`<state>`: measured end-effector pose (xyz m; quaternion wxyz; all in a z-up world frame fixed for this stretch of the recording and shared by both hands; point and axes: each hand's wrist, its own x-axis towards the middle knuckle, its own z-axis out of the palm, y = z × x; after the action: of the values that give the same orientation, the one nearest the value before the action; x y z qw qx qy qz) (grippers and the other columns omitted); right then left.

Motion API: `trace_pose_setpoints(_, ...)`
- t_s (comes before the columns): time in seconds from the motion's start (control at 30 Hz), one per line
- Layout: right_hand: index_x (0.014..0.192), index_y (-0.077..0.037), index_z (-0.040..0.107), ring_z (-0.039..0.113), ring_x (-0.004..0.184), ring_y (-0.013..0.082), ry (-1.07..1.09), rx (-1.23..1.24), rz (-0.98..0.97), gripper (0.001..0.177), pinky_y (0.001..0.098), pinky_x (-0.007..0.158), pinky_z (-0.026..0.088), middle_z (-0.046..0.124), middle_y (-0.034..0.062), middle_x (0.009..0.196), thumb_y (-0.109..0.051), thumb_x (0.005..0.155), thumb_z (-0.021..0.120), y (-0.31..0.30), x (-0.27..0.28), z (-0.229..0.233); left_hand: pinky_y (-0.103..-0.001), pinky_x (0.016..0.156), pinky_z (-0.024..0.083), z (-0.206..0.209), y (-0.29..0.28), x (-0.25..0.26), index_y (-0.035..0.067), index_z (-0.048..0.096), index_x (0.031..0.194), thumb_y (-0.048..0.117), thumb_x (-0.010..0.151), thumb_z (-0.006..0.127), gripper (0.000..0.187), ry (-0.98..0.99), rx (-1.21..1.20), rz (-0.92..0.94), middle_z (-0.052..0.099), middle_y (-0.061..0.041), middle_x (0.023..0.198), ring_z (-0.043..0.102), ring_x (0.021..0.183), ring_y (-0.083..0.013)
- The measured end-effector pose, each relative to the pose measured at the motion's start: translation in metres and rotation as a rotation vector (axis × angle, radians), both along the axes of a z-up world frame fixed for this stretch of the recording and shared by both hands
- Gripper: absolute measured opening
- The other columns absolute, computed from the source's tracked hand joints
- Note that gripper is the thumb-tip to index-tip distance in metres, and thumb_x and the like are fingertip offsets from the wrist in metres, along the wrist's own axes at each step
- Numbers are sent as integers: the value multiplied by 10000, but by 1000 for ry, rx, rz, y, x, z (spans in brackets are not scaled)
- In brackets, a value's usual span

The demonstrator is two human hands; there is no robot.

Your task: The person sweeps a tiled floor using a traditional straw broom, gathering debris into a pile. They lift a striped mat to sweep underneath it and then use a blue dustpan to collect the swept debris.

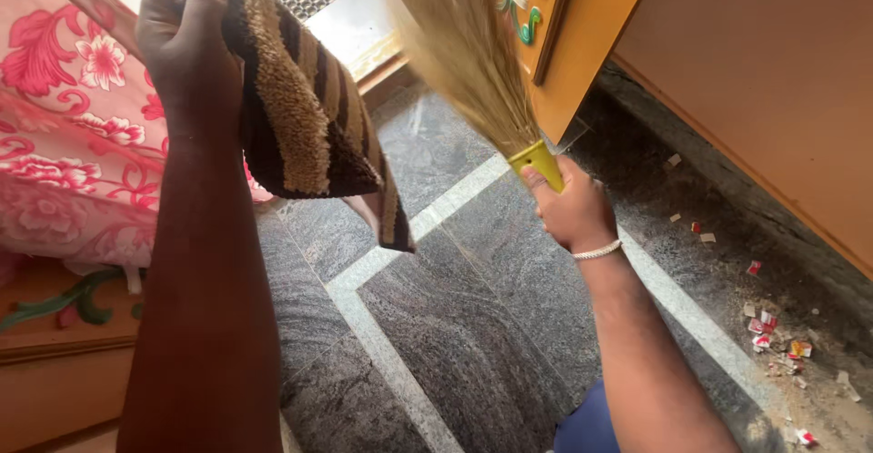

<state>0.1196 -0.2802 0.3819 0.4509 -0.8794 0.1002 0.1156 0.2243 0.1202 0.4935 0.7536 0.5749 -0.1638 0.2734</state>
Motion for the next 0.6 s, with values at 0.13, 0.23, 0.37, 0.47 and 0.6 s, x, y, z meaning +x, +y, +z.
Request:
trace_pose_setpoints(0.13, 1209, -187, 708, 697, 736, 440, 261, 173, 301, 450, 527, 608, 574, 691, 246, 922, -515, 908, 646, 29, -14, -25, -262, 707, 425, -9, -7, 5, -2, 575, 968, -81, 1081, 587, 138, -50, 43, 38, 530, -17, 853, 462, 713, -101)
trace_pose_setpoints(0.23, 1154, -211, 749, 672, 761, 273, 95, -488, 375, 408, 386, 647, 449, 740, 110, 970, -557, 950, 680, 33, -3, -52, -281, 660, 423, 7, -14, -6, 24, 567, 971, -74, 1040, 581, 120, -95, -11, 96, 561, -31, 878, 491, 700, -117)
trace_pose_setpoints(0.37, 1213, -165, 706, 698, 834, 291, 57, -288, 160, 470, 416, 700, 537, 759, 157, 965, -528, 915, 682, 9, 8, -36, -272, 722, 438, 11, 6, -24, 40, 551, 886, -34, 932, 542, 88, 17, 145, 213, 568, 8, 850, 488, 743, -96)
trace_pose_setpoints(0.47, 1247, -191, 697, 724, 856, 411, 209, 87, 128, 518, 530, 737, 592, 750, 208, 954, -549, 880, 627, 0, 6, -19, -261, 717, 438, -5, 12, -15, 46, 544, 896, -34, 979, 595, 125, 68, 195, 320, 555, 15, 862, 494, 769, -90)
trace_pose_setpoints(0.6, 1188, -186, 737, 662, 832, 379, 93, -35, 414, 501, 511, 733, 533, 729, 165, 968, -579, 883, 676, 23, -4, -66, -251, 707, 440, -13, 7, -8, 36, 551, 959, -58, 989, 567, 99, -15, 11, 114, 561, -8, 885, 470, 735, -86)
